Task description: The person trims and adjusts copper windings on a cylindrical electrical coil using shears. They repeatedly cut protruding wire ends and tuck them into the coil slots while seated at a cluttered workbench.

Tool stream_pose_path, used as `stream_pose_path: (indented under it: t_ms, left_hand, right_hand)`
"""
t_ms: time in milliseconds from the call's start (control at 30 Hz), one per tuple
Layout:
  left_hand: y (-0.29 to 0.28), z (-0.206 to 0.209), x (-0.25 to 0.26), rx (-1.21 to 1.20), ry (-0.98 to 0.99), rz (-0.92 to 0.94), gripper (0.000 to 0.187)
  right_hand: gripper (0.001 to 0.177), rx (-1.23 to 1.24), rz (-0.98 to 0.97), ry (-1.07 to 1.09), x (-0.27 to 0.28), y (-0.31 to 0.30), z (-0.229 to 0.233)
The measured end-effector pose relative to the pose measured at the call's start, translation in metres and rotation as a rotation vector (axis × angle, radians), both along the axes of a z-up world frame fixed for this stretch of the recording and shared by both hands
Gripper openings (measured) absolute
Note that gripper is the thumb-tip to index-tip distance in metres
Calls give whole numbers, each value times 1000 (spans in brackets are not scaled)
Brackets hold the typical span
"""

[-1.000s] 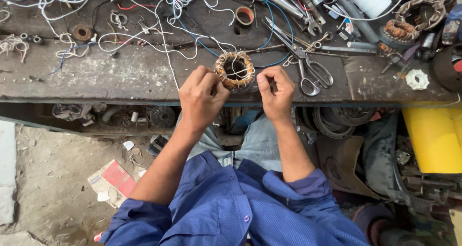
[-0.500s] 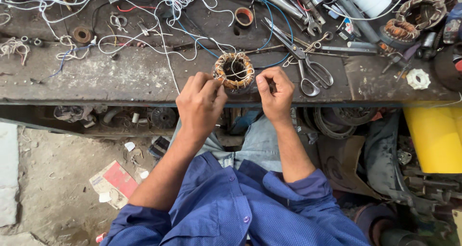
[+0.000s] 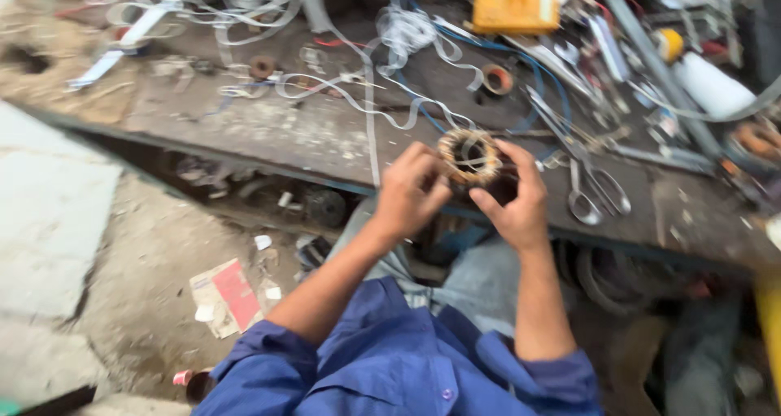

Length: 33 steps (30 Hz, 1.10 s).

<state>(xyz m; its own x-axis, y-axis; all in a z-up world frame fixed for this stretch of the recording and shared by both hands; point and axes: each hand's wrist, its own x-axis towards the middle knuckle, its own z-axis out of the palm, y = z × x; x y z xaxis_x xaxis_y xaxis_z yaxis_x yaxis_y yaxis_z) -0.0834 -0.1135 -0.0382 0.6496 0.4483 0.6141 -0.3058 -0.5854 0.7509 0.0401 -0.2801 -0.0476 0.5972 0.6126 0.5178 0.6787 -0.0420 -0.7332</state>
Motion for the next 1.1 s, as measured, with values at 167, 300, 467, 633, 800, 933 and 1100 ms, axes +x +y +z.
stream_pose_path:
  t_ms: [167, 300, 467, 633, 800, 933, 1100]
  left_hand:
    - [-12, -6, -3, -104, -4, 48, 13]
    - [-6, -9, -4, 39, -22, 26, 12]
    - [9, -15, -1, 47, 106, -107, 14]
    - [30, -19, 3, -111, 141, -317, 15]
    - [22, -22, 2, -270, 84, -287, 14]
    - [10, -21, -4, -217, 65, -174, 13]
    - [11, -23, -4, -208, 95, -231, 13]
  right_hand:
    - [98, -153, -40, -210, -10, 9, 12]
    - [107, -237, -104, -156, -12, 18, 14]
    - [106, -255, -128, -150, -11, 18, 13]
    - [106, -268, -139, -160, -13, 21, 15]
    - [106, -262, -113, -205, -10, 20, 16]
    - [106, -275, -113, -166, -10, 20, 17]
    - [106, -276, -139, -159, -15, 20, 18]
